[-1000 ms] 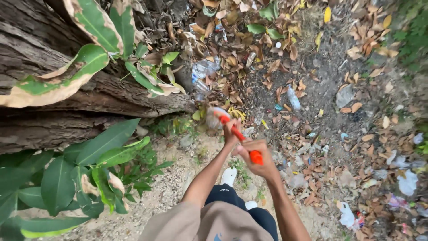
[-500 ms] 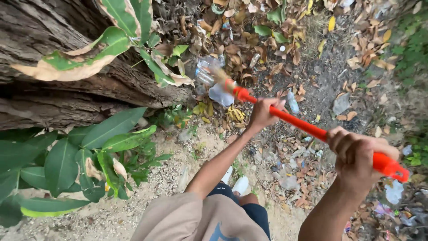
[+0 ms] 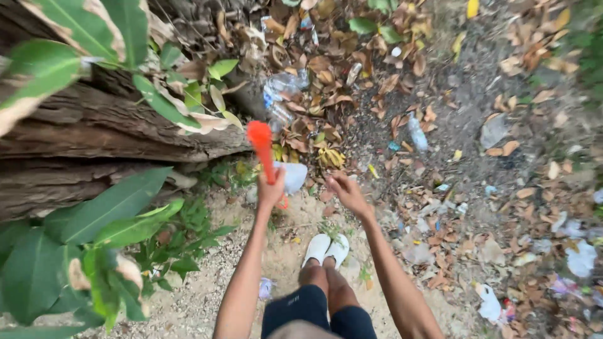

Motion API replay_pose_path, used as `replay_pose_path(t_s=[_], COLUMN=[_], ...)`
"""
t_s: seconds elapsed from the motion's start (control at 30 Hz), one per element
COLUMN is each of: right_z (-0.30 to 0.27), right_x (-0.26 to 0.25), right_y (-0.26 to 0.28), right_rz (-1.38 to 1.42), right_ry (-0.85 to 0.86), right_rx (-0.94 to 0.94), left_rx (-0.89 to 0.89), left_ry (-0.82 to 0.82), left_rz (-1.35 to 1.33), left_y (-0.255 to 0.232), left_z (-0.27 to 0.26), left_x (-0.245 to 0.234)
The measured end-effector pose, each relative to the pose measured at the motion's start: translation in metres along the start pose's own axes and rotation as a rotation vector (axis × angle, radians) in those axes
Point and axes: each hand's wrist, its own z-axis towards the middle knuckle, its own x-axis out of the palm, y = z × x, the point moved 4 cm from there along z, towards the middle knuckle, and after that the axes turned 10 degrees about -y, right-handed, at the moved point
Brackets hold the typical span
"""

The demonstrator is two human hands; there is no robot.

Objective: Sweeping leaves and trash in an outdoor area using a broom.

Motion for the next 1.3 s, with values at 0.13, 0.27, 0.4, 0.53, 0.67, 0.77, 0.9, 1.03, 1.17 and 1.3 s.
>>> replay_pose_path(t_s=[0.13,0.27,0.4,0.53,0.67,0.77,0.9,1.03,1.17,1.3], right_z=[0.024,0.043,0.092,0.143,0.175,0.199,0.23,0.221,0.204,0.154], right_x=[0.038,0.077,0.104,0.139,0.171,0.204,0.234,0.217,0.188,0.14], right_y=[-0.214,-0.385,-0.47,-0.525,-0.537,-0.589,-0.673,-0.601,-0.526,-0.478], right_rz=[-0.043,-0.045,-0.285,-0.208,-0.001,-0.31,-0.607,-0.461,-0.036,-0.011], right_ry=[0.027,0.124,0.117,-0.029,-0.349,-0.353,-0.404,-0.443,-0.214,-0.212], right_rx=[0.221,0.28,0.247,0.336,0.676,0.691,0.447,0.28,0.371,0.384], left_rx=[0.008,0.056,0.162,0.186,0.234,0.083,0.157,0.246,0.204,0.213], left_ry=[0.07,0.029,0.007,-0.121,-0.105,0.631,0.504,0.232,-0.131,-0.119], left_rz=[-0.111,-0.287,-0.447,-0.556,-0.711,-0.62,-0.546,-0.634,-0.628,-0.637], left_y=[-0.022,-0.019,0.012,0.034,0.032,0.073,0.071,0.061,0.06,0.064], left_z=[0.001,-0.015,0.015,0.048,0.047,0.069,0.072,0.059,0.05,0.042], left_x=[-0.05,-0.08,-0.086,-0.089,-0.097,-0.163,-0.17,-0.122,-0.092,-0.078])
